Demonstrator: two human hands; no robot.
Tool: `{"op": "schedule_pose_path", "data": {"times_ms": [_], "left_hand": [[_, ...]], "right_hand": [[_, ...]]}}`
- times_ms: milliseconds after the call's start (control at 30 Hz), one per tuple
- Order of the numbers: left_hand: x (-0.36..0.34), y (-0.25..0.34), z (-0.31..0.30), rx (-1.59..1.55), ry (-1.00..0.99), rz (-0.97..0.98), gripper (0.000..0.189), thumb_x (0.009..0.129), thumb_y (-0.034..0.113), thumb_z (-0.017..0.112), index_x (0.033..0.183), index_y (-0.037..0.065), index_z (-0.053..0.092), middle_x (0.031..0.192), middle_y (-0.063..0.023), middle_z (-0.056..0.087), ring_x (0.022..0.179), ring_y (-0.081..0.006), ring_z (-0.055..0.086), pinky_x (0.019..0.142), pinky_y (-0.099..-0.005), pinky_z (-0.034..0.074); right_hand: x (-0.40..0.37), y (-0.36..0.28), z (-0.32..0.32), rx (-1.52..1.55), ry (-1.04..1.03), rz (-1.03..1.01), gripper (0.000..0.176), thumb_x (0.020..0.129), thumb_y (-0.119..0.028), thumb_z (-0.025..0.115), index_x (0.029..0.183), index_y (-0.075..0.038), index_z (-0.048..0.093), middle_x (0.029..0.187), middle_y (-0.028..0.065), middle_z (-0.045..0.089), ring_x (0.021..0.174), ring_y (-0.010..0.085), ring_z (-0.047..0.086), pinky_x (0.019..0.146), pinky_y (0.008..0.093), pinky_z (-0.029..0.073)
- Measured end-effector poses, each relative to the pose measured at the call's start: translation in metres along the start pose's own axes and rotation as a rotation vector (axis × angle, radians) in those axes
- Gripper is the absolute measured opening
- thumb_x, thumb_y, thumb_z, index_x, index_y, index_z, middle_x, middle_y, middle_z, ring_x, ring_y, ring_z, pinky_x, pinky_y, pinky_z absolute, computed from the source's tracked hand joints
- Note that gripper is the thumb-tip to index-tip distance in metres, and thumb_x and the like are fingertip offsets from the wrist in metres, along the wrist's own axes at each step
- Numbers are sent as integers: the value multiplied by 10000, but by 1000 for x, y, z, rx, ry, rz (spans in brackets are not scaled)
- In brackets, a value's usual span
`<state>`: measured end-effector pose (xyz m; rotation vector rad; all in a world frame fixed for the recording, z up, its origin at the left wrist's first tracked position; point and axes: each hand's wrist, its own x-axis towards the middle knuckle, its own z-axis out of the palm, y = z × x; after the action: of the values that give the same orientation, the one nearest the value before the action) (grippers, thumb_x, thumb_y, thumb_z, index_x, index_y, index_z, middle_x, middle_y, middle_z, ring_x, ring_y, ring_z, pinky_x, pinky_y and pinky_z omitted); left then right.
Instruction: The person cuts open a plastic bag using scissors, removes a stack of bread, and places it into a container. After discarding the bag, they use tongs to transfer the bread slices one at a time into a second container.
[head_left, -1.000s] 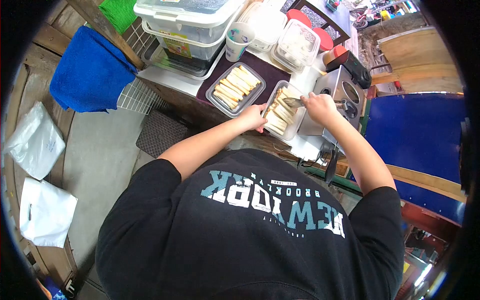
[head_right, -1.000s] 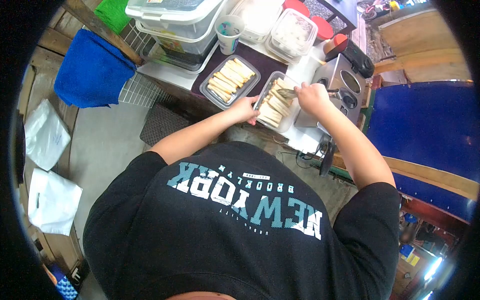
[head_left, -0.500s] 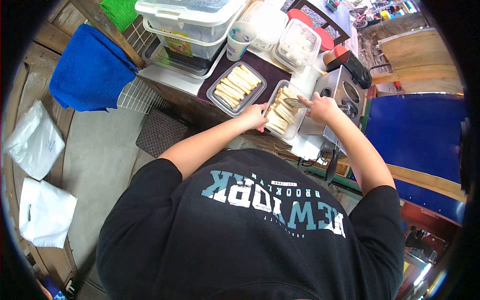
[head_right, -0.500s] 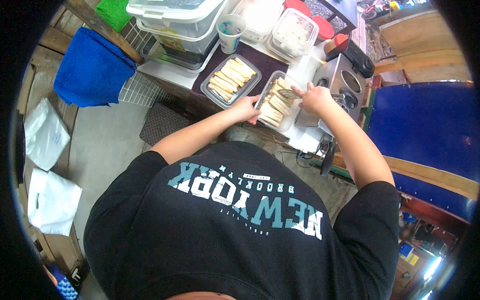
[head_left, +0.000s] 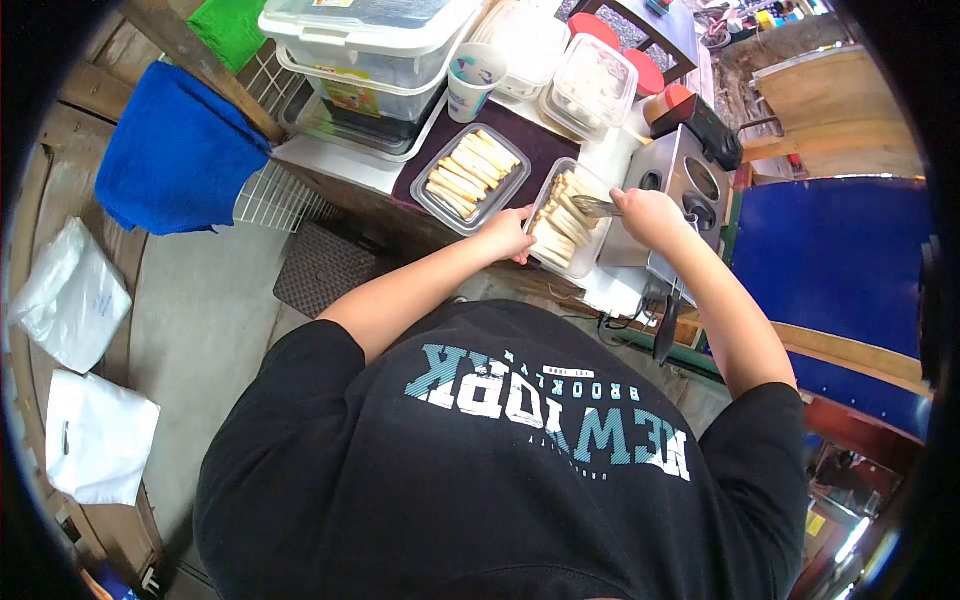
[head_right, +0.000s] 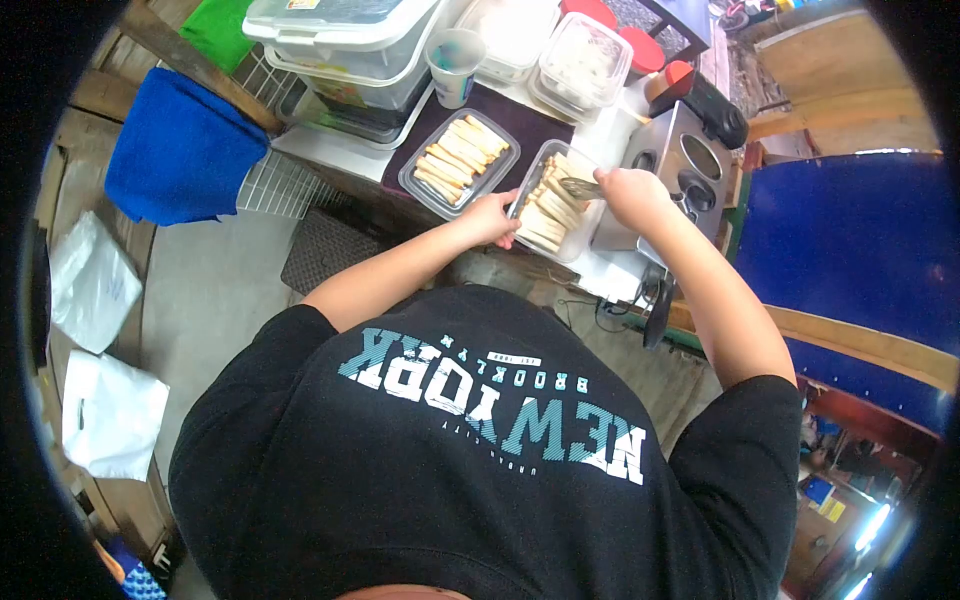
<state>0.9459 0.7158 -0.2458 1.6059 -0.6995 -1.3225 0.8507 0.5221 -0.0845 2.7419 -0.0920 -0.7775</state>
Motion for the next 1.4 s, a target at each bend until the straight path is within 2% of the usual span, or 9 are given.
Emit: {"op": "schedule_pose_path", "data": {"times_ms": [133,233,333,400,500,933,1233,1333,1400], "left_hand": [[-9,5,3,91,165,64,618,813,101,604,1360,-9,337,751,-151,654,498,-183,618,509,-285,516],[-3,1,15,540,725,395,522,823,234,614,1234,-39,443,735,-146,633,534,-190,614,515,-292,503],[12,30,32,-259,-30,-19,316,909,310,505,1011,11,521,672,-72,562,520,-171,553,460,-297,431],[7,57,50,-484,-219,-198,323,942,334,421,965,33,533,676,-60,538,548,-159,533,467,-262,413],[42,62,79,-828,-220,-317,345,955,346,358,923,54,540,654,-28,515,535,-142,518,458,-252,408],[82,77,109,-1036,-167,-258,370,969,330,268,848,125,551,718,-6,575,622,-119,565,550,-245,481],[65,86,107,-1089,-240,-325,476,983,319,113,987,16,480,815,-142,586,705,-226,620,657,-333,583],[49,92,101,-1086,-269,-337,457,979,289,136,1021,-13,476,862,-175,581,770,-270,623,708,-358,580],[42,87,102,-1101,-328,-298,408,972,228,187,1077,-39,477,939,-196,578,863,-292,615,771,-357,567]], "right_hand": [[-3,0,6,146,-37,46,207,827,-67,447,997,-22,557,807,182,646,742,333,651,648,432,525],[-15,-12,-2,225,15,118,235,844,-89,425,1024,-3,549,833,199,643,785,345,645,686,441,520],[-18,-31,2,304,87,292,195,808,-54,457,994,-8,493,809,196,636,767,368,635,680,463,510],[-16,-35,12,344,95,362,180,793,-59,480,933,13,569,816,202,644,780,361,641,691,450,518],[-13,-34,19,366,47,390,178,777,-107,536,842,16,645,817,202,653,784,336,654,707,419,529],[1,-33,10,262,85,462,162,716,-133,577,731,-4,674,774,194,660,743,321,664,681,395,537],[-5,-14,13,161,-16,369,224,797,-216,584,757,-13,668,795,162,663,761,298,662,682,390,528],[-18,-23,-18,222,-189,387,260,829,-258,580,864,-11,651,833,160,663,811,307,655,714,400,521],[-30,-25,-14,254,-176,391,525,813,-296,604,1222,-4,450,974,189,634,895,326,632,753,401,511]]}}
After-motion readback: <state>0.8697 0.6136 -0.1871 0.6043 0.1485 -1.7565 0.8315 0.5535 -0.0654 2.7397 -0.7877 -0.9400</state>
